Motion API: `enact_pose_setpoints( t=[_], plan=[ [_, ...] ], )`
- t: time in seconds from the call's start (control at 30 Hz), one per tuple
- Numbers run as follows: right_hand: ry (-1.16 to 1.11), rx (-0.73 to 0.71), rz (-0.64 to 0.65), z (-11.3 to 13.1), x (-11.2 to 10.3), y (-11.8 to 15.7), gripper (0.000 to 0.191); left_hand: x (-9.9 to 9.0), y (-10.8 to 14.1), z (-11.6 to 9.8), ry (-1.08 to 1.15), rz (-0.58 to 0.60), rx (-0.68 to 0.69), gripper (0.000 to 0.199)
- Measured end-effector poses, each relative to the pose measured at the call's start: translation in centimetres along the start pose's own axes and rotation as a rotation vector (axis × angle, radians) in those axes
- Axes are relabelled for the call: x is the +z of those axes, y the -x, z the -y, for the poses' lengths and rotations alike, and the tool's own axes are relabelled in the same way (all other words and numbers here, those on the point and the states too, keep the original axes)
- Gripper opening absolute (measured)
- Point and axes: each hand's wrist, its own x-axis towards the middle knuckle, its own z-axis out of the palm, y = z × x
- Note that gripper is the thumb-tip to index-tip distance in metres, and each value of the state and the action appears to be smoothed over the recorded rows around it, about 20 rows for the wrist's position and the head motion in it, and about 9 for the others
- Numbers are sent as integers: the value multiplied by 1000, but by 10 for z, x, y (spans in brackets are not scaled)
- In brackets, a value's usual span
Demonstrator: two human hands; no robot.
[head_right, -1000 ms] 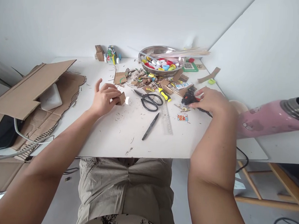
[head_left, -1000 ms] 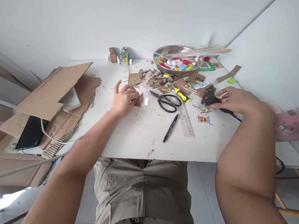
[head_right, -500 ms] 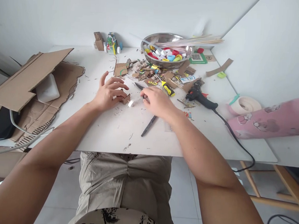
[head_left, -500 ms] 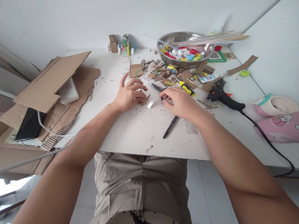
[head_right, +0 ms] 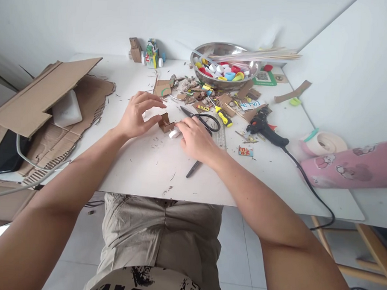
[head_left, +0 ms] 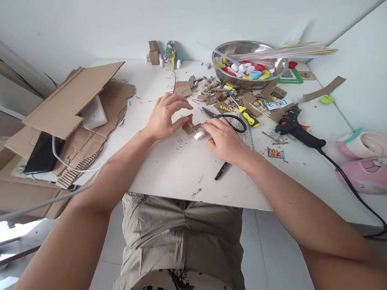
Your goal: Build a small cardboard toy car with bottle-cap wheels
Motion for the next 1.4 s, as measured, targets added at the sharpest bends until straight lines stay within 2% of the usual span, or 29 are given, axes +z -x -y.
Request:
enact_pose_setpoints(
  t=[0.1,0.2,0.27,0.57,0.67,0.8,0.93,1.1,1.23,1.3,1.4],
  plan=[
    [-30,-48,-28,0,3,1,49,-9,0,-8,37,32,-160,22],
    [-87,-81,-36,0,5,2,49,-17,1,-19,114,151,-346,36],
    [-116,-84,-49,0,6,2,49,-20,2,-25,170,233,-405,41],
    [-149,-89,-81,-3,8,3,36,-14,1,-28,279,328,-364,42],
    [-179,-98,-103,-4,9,3,38,-11,2,-26,295,372,-329,45],
    [-240,-82,-132,-5,8,4,43,-9,3,-24,319,373,-302,45],
    [-289,-62,-129,-6,3,3,39,-13,1,-25,316,380,-322,39],
    [-319,-20,-85,2,-3,4,33,-21,-1,-26,302,378,-410,27],
    [-393,22,-20,11,-5,5,33,-18,-1,-23,441,369,-493,16],
    [-453,36,20,14,-6,6,30,-14,0,-21,555,348,-523,17],
    [-570,32,105,18,-6,6,21,-10,1,-18,712,318,-530,31]
  ],
)
